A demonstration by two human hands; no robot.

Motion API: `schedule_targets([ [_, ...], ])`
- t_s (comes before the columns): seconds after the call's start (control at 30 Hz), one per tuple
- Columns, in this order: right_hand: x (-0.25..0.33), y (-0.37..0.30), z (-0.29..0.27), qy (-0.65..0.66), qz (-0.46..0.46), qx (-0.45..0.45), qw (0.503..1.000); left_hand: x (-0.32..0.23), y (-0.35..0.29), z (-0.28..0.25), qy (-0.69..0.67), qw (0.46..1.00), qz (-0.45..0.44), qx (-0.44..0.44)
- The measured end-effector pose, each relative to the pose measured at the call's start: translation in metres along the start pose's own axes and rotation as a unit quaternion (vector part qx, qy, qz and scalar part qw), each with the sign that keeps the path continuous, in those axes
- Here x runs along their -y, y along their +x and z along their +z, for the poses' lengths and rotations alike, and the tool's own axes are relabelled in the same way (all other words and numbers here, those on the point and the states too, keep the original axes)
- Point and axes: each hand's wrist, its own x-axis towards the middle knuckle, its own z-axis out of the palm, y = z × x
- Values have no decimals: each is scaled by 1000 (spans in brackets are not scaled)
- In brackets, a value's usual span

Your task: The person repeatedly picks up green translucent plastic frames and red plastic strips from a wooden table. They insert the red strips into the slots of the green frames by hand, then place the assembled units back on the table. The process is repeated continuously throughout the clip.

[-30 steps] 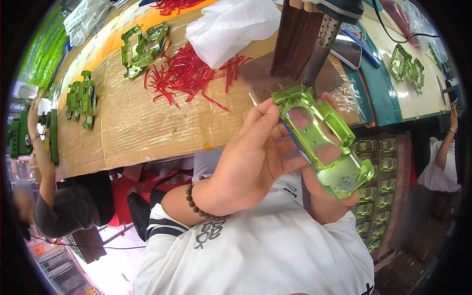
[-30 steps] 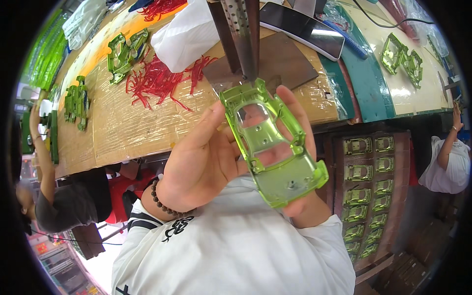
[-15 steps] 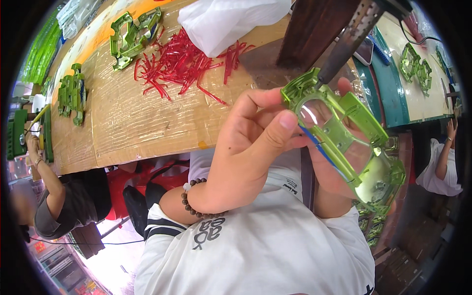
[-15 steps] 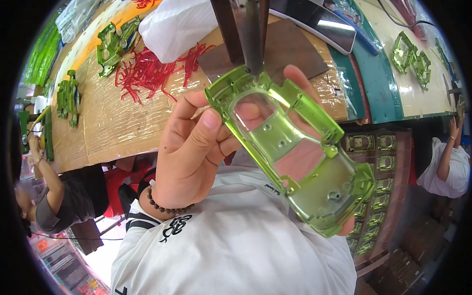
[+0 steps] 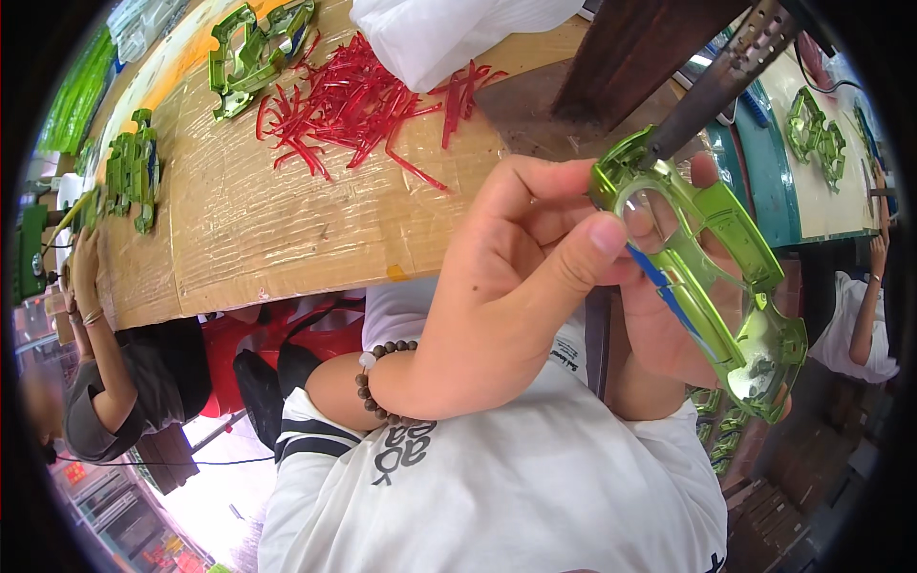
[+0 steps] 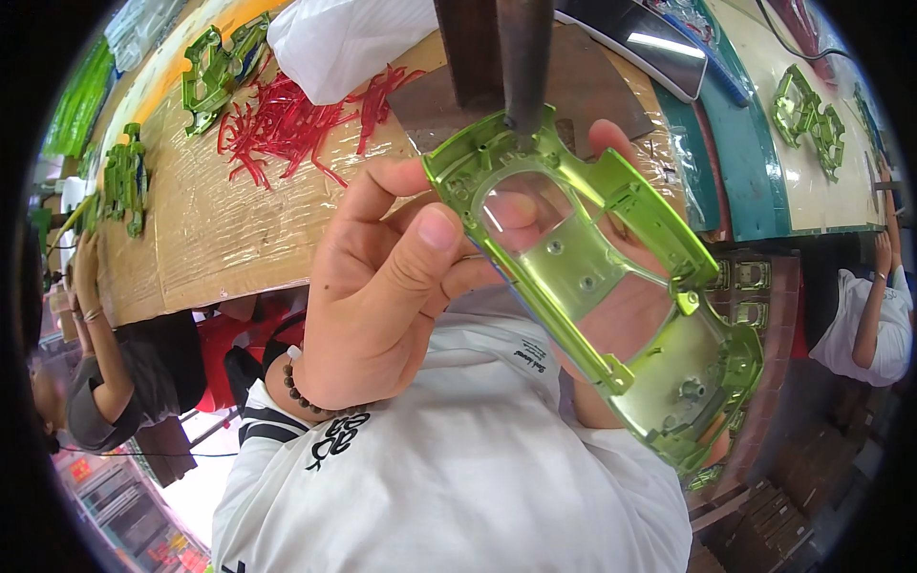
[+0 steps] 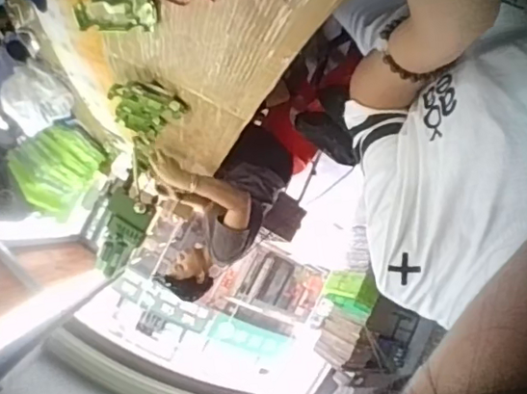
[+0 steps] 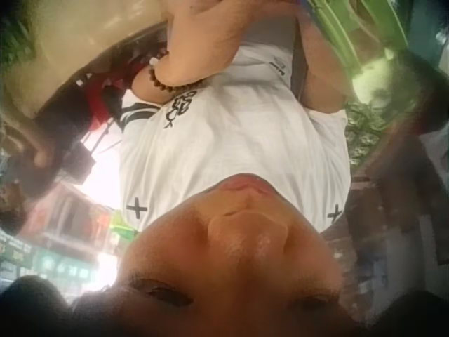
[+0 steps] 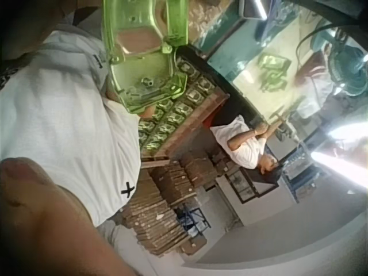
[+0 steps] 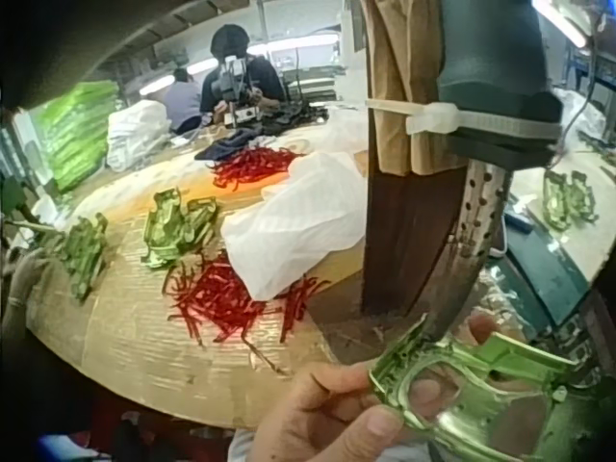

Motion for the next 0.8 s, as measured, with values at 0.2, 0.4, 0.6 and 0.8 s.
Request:
schedule_targets([
  [0.2, -3, -4, 23, -148, -37, -204, 967, 0, 1, 3, -1, 1000, -11, 5],
  [0.4, 4, -2, 28, -226, 14, -254, 941, 0, 3, 2, -3, 1000, -13, 9],
  [0.6, 4, -1, 10, -57, -4, -164, 985, -2, 8, 3, -53, 996, -65, 14],
  [0.8, 10, 8, 14, 122, 71, -194, 971, 3, 11, 4, -46, 996, -72, 29],
])
